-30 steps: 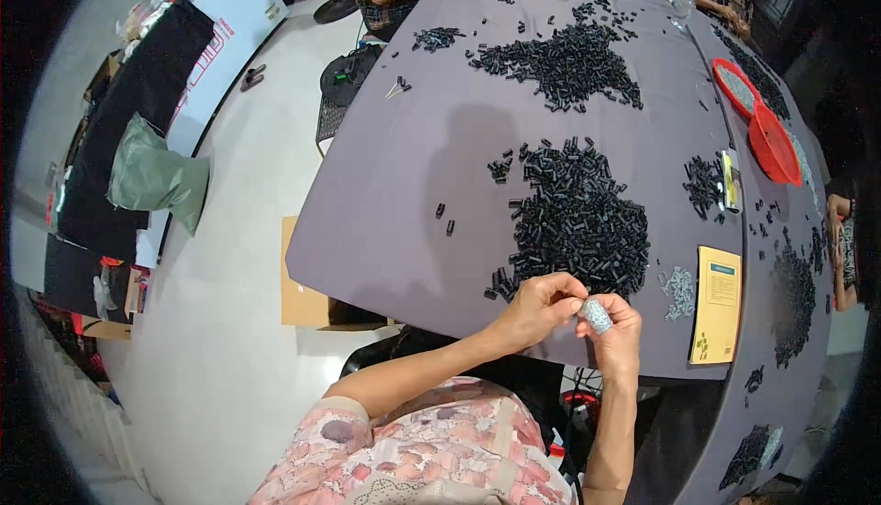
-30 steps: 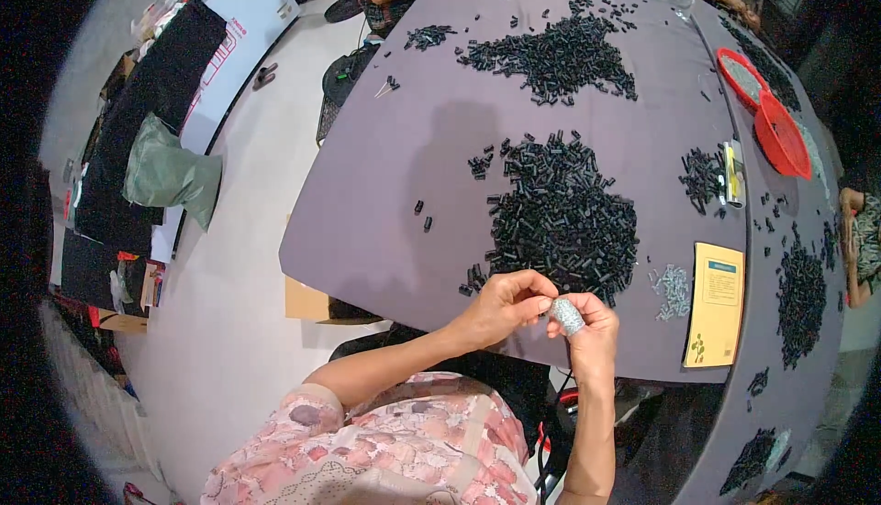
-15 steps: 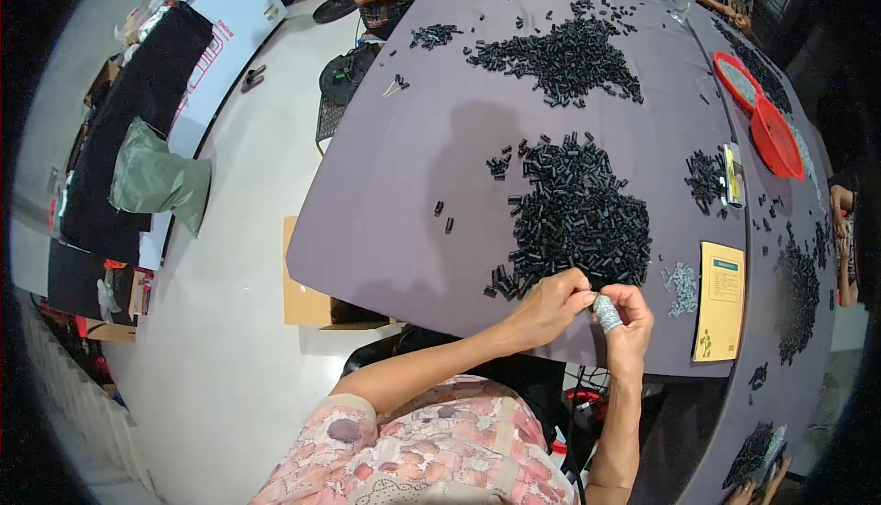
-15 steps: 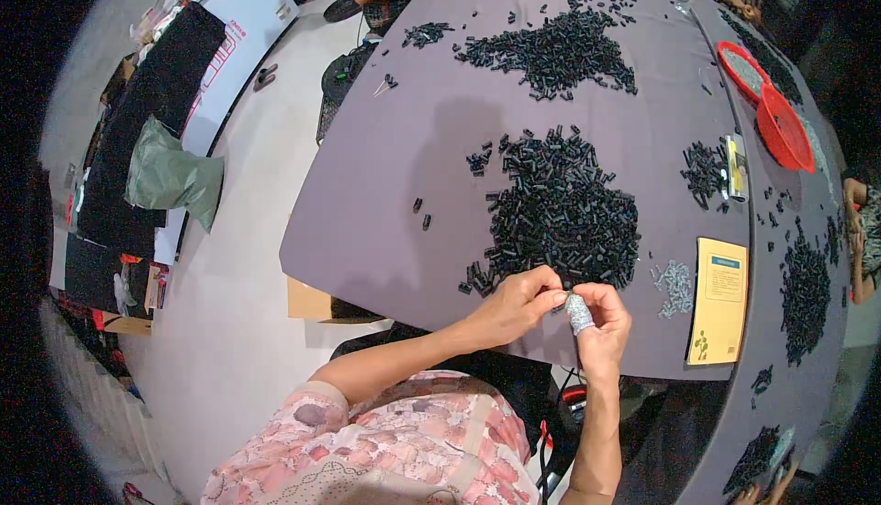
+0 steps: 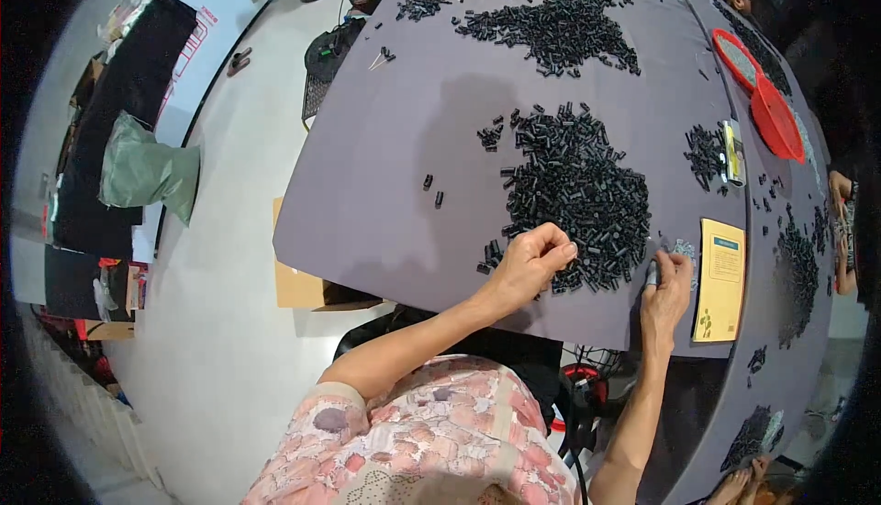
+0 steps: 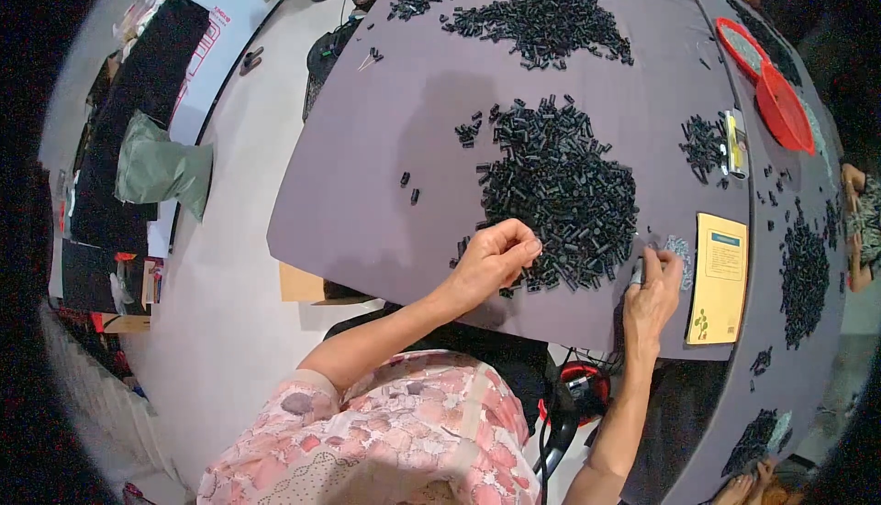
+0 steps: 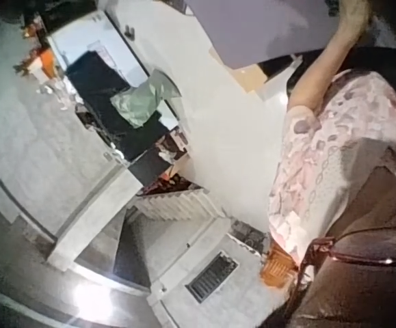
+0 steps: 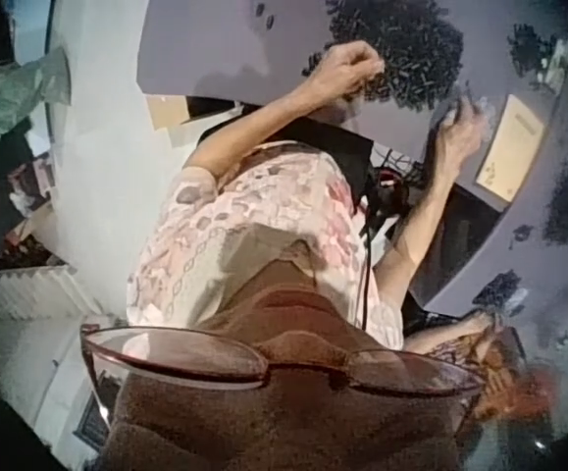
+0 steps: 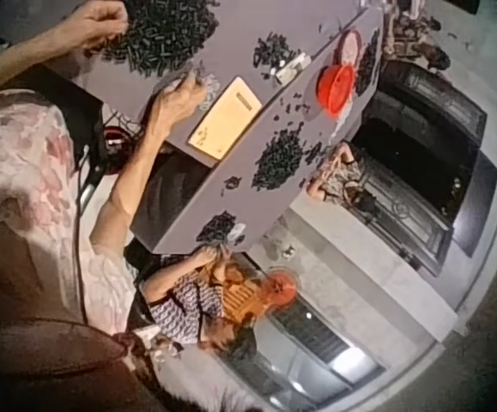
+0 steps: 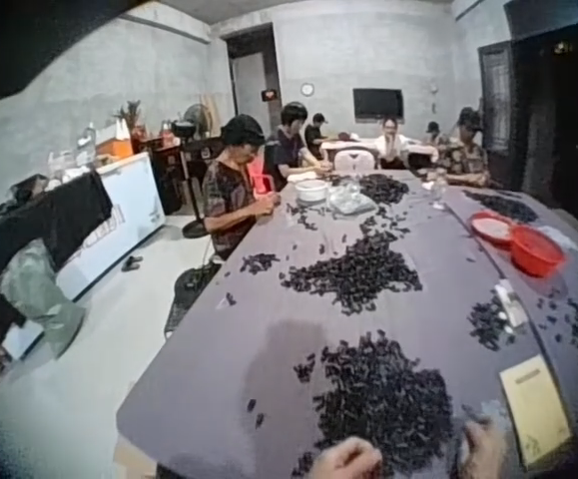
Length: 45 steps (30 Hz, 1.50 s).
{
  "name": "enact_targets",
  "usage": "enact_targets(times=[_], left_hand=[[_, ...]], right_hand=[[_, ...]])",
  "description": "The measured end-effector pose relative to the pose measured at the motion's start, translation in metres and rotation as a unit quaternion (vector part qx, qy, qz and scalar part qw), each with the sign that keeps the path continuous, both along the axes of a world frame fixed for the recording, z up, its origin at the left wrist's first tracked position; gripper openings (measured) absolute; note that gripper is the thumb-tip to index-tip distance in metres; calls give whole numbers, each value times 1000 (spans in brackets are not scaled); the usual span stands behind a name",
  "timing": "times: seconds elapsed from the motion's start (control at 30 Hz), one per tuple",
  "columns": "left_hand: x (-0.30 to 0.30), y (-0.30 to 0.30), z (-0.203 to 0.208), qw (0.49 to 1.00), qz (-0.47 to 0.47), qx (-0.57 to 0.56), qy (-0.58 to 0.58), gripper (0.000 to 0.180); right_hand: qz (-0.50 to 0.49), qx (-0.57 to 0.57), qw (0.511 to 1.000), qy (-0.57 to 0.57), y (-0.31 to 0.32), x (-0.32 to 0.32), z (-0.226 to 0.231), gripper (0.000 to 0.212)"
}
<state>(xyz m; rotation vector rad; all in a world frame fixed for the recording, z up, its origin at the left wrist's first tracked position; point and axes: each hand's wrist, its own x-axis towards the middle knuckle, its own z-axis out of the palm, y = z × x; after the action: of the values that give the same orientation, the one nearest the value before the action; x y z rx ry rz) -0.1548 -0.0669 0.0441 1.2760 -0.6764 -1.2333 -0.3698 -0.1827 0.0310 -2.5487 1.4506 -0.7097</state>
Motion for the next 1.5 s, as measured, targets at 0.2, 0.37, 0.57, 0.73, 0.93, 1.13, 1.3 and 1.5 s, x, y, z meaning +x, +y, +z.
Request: enact_targets(times=[0.2,0.37,0.57,0.73,0.93,1.13,1.3,1.5], left_hand=[[2,1,2,999,23,-34,-3,22],[8,9,-4,997,31,-35,55,18],[19,11,-5,992,26,-19,118,19],[17,8,1,998,-10,-38,53,26],[31,-3,0,996,-38,-35,-66,21],[116,-22,-13,895,121,-11,-430,15],[133,-50,-24,819,117,50,-559,15],[136,-54,-39,812,126,58,-567,15]], right_hand=[[142,196,940,-242,55,69,55,27],[183,212,916,-287,66,97,42,22],[178,243,919,-255,64,106,35,18],[219,207,927,-222,55,103,49,13],[196,201,908,-310,35,89,50,6],[120,266,790,-540,-16,23,58,10],[116,296,818,-479,17,32,31,22],[119,358,789,-484,39,44,16,15]])
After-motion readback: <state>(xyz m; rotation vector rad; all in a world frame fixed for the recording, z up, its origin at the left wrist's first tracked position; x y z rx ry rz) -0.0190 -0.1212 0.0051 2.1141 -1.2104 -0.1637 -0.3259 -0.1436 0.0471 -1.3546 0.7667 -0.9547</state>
